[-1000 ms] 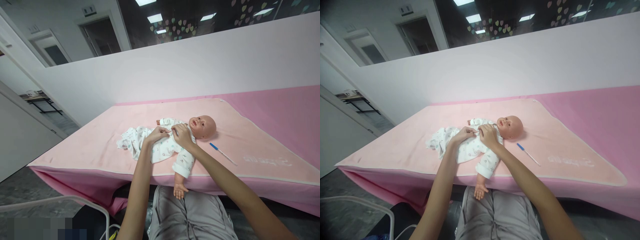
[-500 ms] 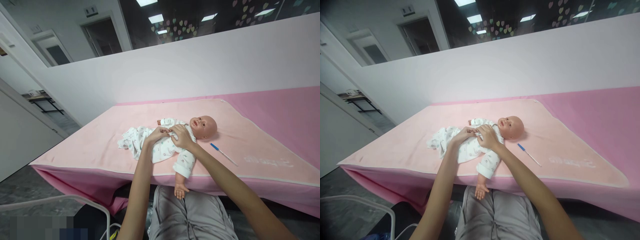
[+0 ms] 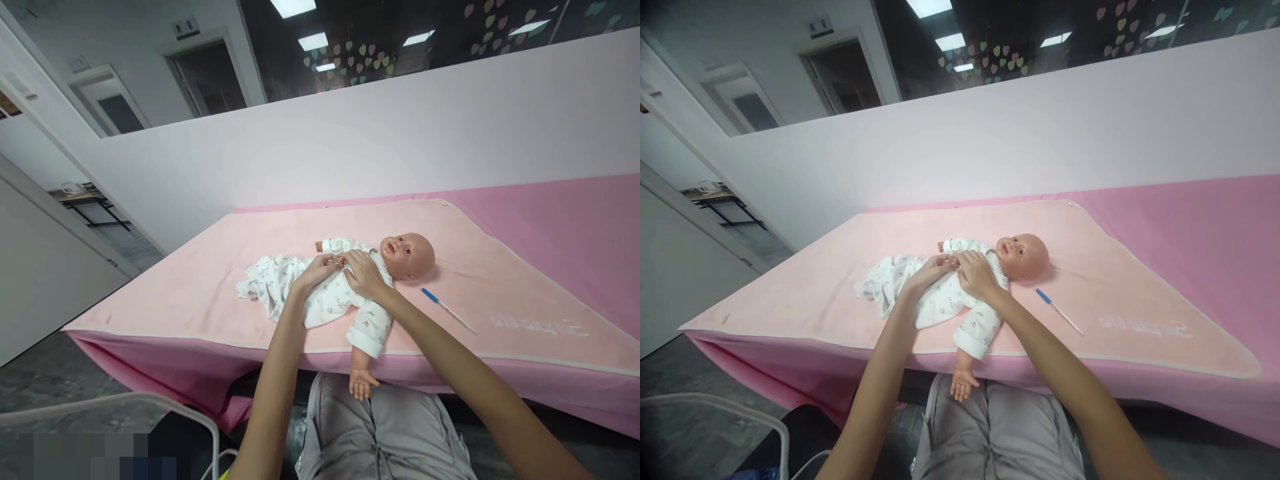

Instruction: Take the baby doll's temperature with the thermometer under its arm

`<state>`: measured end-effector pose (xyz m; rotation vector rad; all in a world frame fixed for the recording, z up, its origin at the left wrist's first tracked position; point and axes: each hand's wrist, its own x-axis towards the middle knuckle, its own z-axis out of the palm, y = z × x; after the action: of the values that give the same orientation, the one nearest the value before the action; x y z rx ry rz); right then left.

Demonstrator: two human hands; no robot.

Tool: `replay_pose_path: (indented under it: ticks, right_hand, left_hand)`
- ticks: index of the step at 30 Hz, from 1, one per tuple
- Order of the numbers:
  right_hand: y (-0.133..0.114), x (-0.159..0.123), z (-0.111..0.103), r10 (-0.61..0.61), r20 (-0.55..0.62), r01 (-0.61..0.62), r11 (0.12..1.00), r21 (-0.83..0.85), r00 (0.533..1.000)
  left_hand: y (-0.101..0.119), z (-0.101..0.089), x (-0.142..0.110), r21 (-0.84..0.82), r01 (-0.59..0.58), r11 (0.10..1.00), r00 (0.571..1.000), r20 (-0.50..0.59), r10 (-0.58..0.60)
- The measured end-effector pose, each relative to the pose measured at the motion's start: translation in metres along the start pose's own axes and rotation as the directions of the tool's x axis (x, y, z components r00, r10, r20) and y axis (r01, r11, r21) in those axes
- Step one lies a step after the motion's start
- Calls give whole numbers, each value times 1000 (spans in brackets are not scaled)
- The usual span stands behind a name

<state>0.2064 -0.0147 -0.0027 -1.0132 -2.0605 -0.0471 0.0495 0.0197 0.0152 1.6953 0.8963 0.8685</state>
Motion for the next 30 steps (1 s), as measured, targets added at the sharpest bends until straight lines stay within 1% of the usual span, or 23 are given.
replay_pose_path:
  ticks: [2,4,5,7,10,13,15,17,21,23,25,30]
  right_hand:
    - [-1,-1,0,-2,-12,2,1000,-19,1000]
    - [-3,-1,0,-14,-20,13,999,-36,1000]
    - [-5,-1,0,-28,-19,27,999,-45,999]
    - [-9,-1,-1,-74,-3,74,995,-61,997]
    - [-15,0,2,-140,25,141,986,-84,990]
    - [-20,2,8,-162,60,168,979,-118,985]
    - [-22,3,11,-161,83,171,976,-132,983]
    - [-23,2,13,-140,79,150,981,-125,987]
    - [-23,1,14,-106,38,109,989,-97,994]
    - [-23,1,13,-105,33,107,990,-93,994]
    - [-23,1,13,-103,32,106,990,-93,994]
    - [-23,1,14,-99,29,102,990,-98,995]
  left_hand:
    - [-1,1,-4,73,-16,997,991,-131,26]
    - [-4,0,-10,152,-23,988,957,-282,66]
    - [-6,-2,-14,190,-26,981,937,-338,90]
    - [-9,-6,-24,268,-29,963,909,-393,137]
    - [-14,-7,-43,432,-38,901,895,-386,223]
    - [-17,-3,-61,609,-56,791,881,-343,327]
    - [-18,1,-69,678,-68,732,872,-317,374]
    - [-19,3,-74,701,-73,710,867,-307,392]
    - [-19,4,-75,697,-54,715,863,-327,385]
    - [-19,4,-75,713,-44,700,863,-326,386]
    - [-19,5,-74,741,-41,670,861,-314,400]
    - [-23,7,-74,815,-29,578,840,-294,456]
